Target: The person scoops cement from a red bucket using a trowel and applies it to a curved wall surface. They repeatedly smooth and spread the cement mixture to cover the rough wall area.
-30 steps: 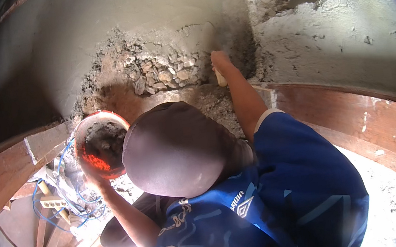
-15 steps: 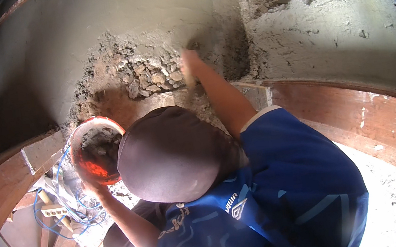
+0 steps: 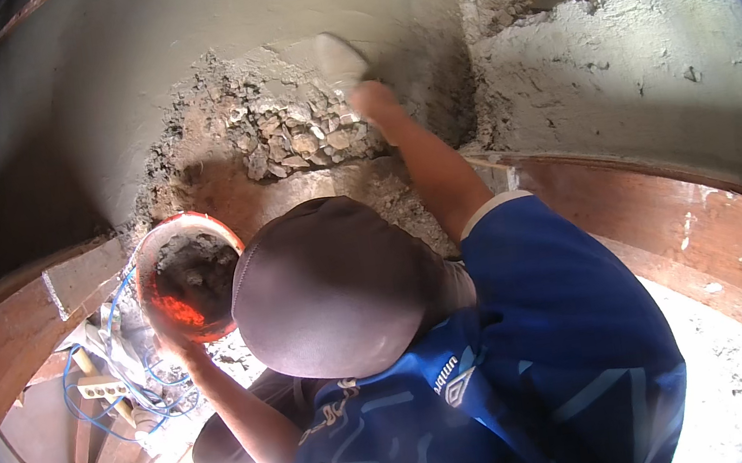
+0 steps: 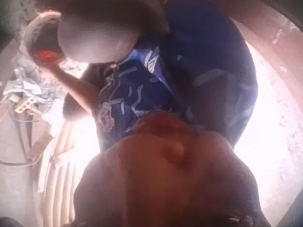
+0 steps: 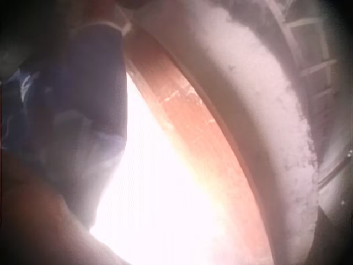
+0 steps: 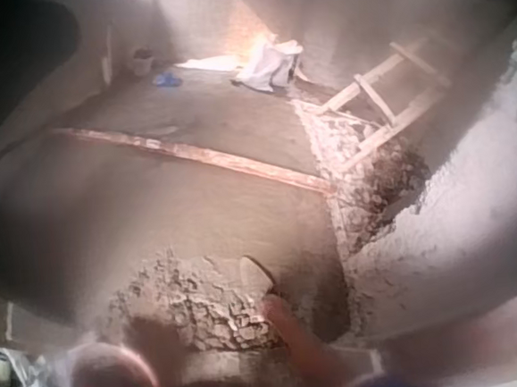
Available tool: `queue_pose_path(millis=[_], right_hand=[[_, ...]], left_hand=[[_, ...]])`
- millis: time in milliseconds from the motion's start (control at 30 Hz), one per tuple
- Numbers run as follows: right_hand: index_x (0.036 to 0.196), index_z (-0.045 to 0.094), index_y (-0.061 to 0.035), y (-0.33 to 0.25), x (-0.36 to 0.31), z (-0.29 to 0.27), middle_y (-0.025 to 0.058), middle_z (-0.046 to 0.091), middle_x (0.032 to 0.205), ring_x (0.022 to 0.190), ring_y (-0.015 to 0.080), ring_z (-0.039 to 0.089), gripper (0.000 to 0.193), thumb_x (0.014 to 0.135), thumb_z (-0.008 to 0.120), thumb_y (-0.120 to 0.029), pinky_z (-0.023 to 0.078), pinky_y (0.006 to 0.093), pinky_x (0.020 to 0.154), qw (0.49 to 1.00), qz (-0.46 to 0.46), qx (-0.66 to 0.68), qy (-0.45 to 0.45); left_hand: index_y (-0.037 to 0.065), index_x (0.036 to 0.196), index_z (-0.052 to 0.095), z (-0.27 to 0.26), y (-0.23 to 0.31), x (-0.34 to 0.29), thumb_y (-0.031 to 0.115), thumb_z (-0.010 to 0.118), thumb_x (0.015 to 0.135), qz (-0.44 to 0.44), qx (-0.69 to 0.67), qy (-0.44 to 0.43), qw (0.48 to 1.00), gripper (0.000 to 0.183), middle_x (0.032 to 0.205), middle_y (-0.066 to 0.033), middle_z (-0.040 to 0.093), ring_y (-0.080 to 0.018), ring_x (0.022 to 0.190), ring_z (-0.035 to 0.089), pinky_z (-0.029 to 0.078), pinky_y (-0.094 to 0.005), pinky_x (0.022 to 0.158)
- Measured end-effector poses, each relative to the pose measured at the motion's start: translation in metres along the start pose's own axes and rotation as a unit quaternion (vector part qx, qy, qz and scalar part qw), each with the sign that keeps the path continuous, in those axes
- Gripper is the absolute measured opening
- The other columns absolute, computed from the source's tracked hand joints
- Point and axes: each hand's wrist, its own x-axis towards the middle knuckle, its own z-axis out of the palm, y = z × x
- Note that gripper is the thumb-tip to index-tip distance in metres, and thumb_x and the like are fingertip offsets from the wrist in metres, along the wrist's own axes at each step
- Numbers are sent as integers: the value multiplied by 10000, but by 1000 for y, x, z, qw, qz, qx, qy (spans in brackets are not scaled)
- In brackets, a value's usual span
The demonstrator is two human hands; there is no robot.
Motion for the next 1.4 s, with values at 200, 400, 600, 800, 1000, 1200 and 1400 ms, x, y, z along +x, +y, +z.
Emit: queue_pose_path(millis=[200, 400, 600, 800, 1000, 1200, 1400], right_hand=[[872, 554, 15, 7, -35, -26, 151, 542, 719, 533, 278, 529, 286, 883, 475, -259, 465, 420, 490, 894, 117, 422, 91], [832, 515, -14, -41, -21, 27, 120, 536, 714, 566, 253, 530, 212, 882, 504, -220, 457, 428, 475, 843, 55, 522, -116], [800, 498, -56, 13, -1, -2, 79, 479, 646, 503, 200, 471, 238, 900, 483, -271, 423, 365, 441, 937, -19, 348, 9], [854, 499, -11, 29, -18, -72, 111, 516, 687, 501, 221, 494, 262, 897, 438, -262, 440, 369, 454, 835, 253, 477, 106], [936, 551, -18, 9, -6, 9, 114, 549, 735, 524, 227, 509, 290, 893, 501, -300, 457, 402, 499, 932, -4, 359, -51], [910, 546, -13, -3, -22, -13, 101, 518, 700, 532, 201, 498, 281, 897, 475, -284, 445, 356, 482, 940, -23, 341, 2], [823, 502, -43, -9, -14, -53, 59, 476, 668, 529, 164, 455, 282, 914, 446, -303, 424, 340, 462, 892, 108, 439, -24]], left_hand=[[15, 1328, 453, 5, 20, -13, 386, 439, 946, -48, 41, 35, 997, 533, 1296, -89, 505, -212, 1182, 471, 390, -357, 996], [-12, 1262, 493, 2, 10, -1, 377, 499, 914, -1, 13, 19, 1000, 523, 1220, -114, 543, -247, 1076, 538, 459, -378, 904], [-24, 1247, 500, 8, 7, -1, 365, 516, 905, 0, 7, -1, 1000, 518, 1199, -119, 557, -262, 1039, 562, 484, -389, 875], [-35, 1232, 507, -8, 6, 2, 352, 534, 897, 16, -17, -6, 1000, 513, 1177, -124, 570, -278, 1002, 586, 509, -400, 845], [-52, 1246, 483, -8, -1, 12, 346, 542, 895, 10, -28, -33, 999, 534, 1198, -139, 557, -297, 1017, 587, 513, -420, 856], [-34, 1265, 477, -11, -7, 9, 370, 531, 901, 40, 18, -4, 999, 547, 1208, -149, 549, -305, 1036, 580, 505, -435, 870], [-34, 1239, 507, -11, -5, 13, 371, 542, 895, 56, 19, -24, 998, 532, 1168, -147, 570, -286, 991, 599, 519, -409, 822]])
